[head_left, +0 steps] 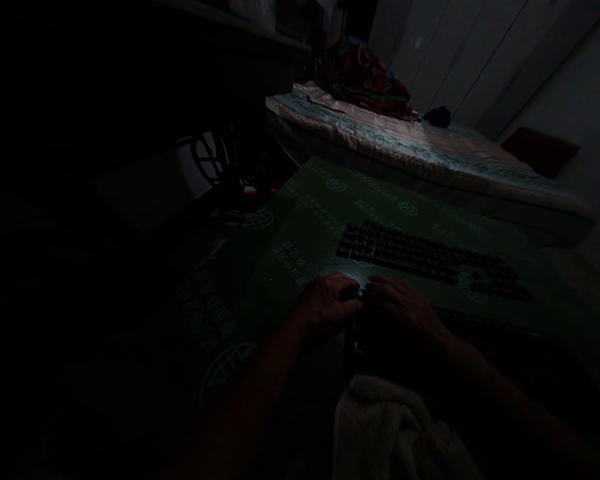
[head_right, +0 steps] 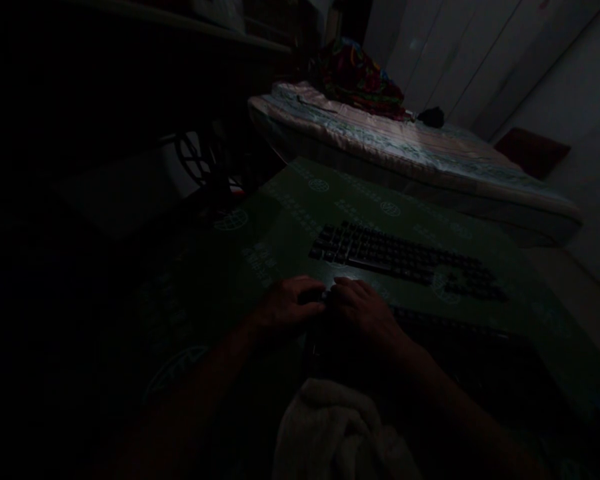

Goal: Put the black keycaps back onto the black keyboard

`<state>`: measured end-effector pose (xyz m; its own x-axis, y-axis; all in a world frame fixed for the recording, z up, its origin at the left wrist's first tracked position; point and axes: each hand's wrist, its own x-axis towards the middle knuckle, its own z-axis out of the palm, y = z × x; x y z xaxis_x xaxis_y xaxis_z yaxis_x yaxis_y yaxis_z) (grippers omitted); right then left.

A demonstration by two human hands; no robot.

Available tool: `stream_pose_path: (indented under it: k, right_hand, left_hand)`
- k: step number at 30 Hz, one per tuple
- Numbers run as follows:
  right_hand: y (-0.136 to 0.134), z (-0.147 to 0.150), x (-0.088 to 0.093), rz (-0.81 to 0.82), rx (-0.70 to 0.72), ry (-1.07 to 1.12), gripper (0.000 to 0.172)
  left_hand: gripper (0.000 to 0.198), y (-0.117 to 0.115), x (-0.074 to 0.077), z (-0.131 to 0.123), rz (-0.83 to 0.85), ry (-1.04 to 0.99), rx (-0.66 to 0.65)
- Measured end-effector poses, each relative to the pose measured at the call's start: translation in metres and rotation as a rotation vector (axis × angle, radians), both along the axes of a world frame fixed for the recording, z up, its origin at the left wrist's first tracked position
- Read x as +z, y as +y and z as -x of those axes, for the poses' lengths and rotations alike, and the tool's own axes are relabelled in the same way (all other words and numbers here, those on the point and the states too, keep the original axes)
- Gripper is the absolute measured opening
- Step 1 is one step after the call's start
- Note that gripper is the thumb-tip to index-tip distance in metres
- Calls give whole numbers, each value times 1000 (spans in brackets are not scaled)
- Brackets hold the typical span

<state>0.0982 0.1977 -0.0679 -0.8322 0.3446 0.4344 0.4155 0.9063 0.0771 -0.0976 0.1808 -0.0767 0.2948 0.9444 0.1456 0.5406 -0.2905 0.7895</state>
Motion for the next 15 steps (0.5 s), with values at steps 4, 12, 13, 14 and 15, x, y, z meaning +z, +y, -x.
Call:
stream_pose_path:
  k: [4, 12, 13, 14, 15]
  right_hand:
    - [-1, 1, 2, 10, -4, -2, 30]
    - [5, -3, -4, 11, 14, 6, 29]
    - [6, -4, -5, 18, 12, 1, 29]
    - [6, -4, -5, 28, 9, -10, 28]
    - [5, -4, -5, 42, 3, -25, 27]
  left_hand:
    - [21, 0, 1, 0, -2, -7, -13]
    - [22, -1, 2, 0, 21, -5, -9]
    - [22, -1, 2, 0, 18, -3, -10]
    - [21, -1, 1, 0, 17, -1, -8]
    - [22, -1, 1, 0, 15, 1, -4]
